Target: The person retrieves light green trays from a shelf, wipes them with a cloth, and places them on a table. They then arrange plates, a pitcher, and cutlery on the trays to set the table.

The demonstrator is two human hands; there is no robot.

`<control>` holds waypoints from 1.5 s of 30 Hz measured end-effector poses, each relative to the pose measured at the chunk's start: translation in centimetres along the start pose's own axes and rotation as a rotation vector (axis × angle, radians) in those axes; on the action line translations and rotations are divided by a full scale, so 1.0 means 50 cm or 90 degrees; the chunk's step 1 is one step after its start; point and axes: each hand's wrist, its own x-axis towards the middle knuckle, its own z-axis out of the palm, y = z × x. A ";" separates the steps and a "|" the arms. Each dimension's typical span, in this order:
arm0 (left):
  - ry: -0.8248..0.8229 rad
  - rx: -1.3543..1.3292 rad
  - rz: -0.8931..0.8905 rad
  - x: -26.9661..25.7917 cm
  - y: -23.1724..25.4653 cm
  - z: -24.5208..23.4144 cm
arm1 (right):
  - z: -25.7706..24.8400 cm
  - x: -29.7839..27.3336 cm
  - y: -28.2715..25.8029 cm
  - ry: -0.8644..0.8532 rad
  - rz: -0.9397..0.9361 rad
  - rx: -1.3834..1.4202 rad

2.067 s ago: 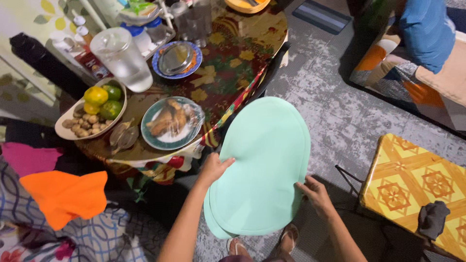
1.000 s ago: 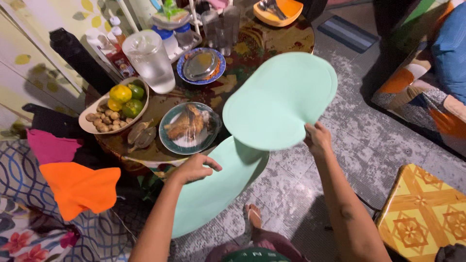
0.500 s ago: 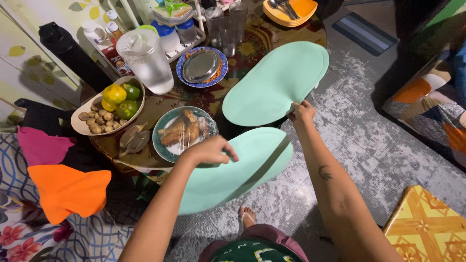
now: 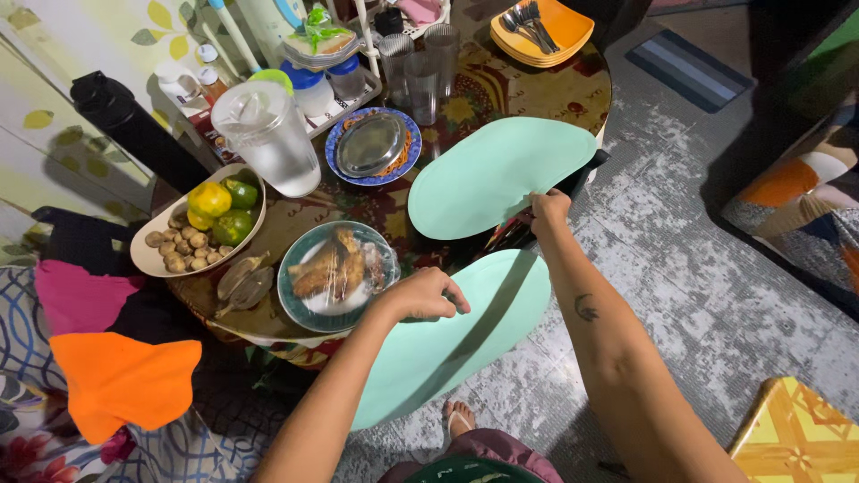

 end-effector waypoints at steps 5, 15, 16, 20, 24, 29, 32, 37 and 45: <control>-0.003 0.024 0.005 0.017 0.029 -0.021 | 0.012 0.068 0.005 0.043 -0.055 0.028; -0.012 -0.020 -0.002 0.057 0.062 -0.030 | 0.012 0.162 0.002 0.093 -0.002 0.086; -0.009 -0.015 -0.004 0.060 0.060 -0.033 | 0.011 0.162 0.005 0.085 -0.014 0.087; -0.011 -0.008 0.001 0.066 0.048 -0.034 | 0.007 0.149 0.028 0.134 -0.130 -0.255; -0.031 -0.009 -0.019 0.065 0.028 -0.031 | 0.029 0.098 0.065 0.028 -0.360 -0.794; -0.023 -0.019 -0.017 0.056 -0.005 -0.038 | 0.059 -0.005 0.081 -0.419 -0.490 -1.048; -0.037 -0.001 -0.046 0.051 -0.019 -0.044 | 0.066 -0.054 0.049 -0.477 -0.407 -1.149; -0.033 -0.028 -0.047 0.056 -0.017 -0.048 | 0.076 -0.083 -0.006 -0.475 -0.361 -1.155; -0.035 -0.049 -0.060 0.066 -0.009 -0.061 | 0.100 0.013 -0.018 -0.431 -0.302 -1.127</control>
